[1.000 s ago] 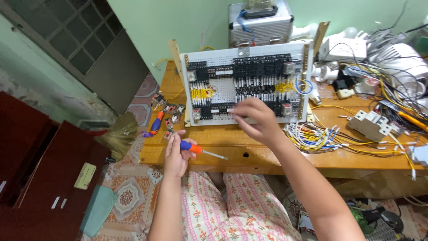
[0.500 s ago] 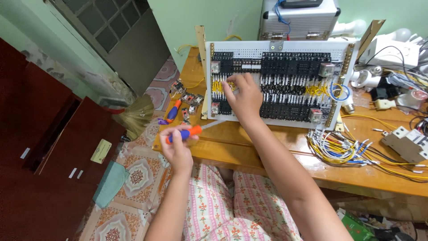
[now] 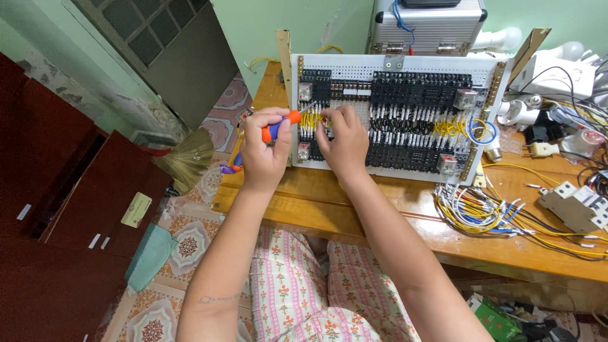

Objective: Connecting wires to a terminal block on an electrical panel using a screwdriver.

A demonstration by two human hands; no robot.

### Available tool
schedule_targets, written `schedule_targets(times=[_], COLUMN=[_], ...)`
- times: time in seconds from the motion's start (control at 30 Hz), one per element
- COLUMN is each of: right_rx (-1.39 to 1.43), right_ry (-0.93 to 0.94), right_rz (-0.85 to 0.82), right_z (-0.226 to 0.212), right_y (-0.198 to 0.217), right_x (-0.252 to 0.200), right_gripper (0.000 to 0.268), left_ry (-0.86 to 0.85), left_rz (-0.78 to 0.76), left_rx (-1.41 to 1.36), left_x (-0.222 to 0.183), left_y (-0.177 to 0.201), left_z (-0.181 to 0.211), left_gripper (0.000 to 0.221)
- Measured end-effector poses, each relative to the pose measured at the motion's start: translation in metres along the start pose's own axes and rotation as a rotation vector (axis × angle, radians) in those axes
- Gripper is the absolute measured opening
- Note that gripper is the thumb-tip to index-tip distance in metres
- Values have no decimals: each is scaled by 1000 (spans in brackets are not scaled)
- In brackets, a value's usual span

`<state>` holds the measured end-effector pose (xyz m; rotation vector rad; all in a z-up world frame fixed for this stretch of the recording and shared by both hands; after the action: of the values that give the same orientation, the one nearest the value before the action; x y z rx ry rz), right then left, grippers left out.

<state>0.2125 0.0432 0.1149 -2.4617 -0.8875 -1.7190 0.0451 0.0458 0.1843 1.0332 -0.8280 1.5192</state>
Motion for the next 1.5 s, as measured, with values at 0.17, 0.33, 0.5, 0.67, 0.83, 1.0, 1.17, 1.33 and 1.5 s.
schedule_targets(times=[0.17, 0.33, 0.5, 0.67, 0.83, 1.0, 1.17, 1.33, 1.5], right_rx=[-13, -33, -11, -10, -15, -35, -23, -17, -23], right_ry=[16, 42, 10, 6, 18, 8, 18, 12, 9], right_rz=[19, 39, 48, 30, 45, 38, 32, 47, 48], right_z=[1, -1, -5, -5, -3, 11, 3, -1, 4], right_y=[-2, -1, 5, 5, 5, -7, 0, 3, 0], right_x=[-3, -3, -2, -3, -2, -12, -6, -5, -9], right_gripper=[17, 17, 18, 16, 17, 16, 20, 20, 26], left_ry=[-27, -19, -51, -77, -347, -457, -410, -373, -356], left_rz=[-23, -50, -177, -512, -683, -747, -697, -660, -608], left_rx=[11, 18, 177, 300, 532, 651, 730, 777, 845], left_x=[5, 9, 24, 58, 57, 44, 50, 47, 48], left_y=[-1, -4, -9, -9, -21, -35, -34, -36, -40], left_z=[13, 12, 21, 54, 49, 34, 37, 39, 40], left_gripper=[11, 12, 18, 19, 16, 22, 16, 14, 17])
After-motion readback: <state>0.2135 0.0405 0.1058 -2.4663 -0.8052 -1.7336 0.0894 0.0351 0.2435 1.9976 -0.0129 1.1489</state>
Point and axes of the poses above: each hand's wrist, its own x-axis towards the middle knuckle, its own y-axis out of the back of the hand, z = x × y, the point moved 3 cm from there along x, towards the middle knuckle, and after that the axes turned 7 degrees about z, right-handed, at the moved point
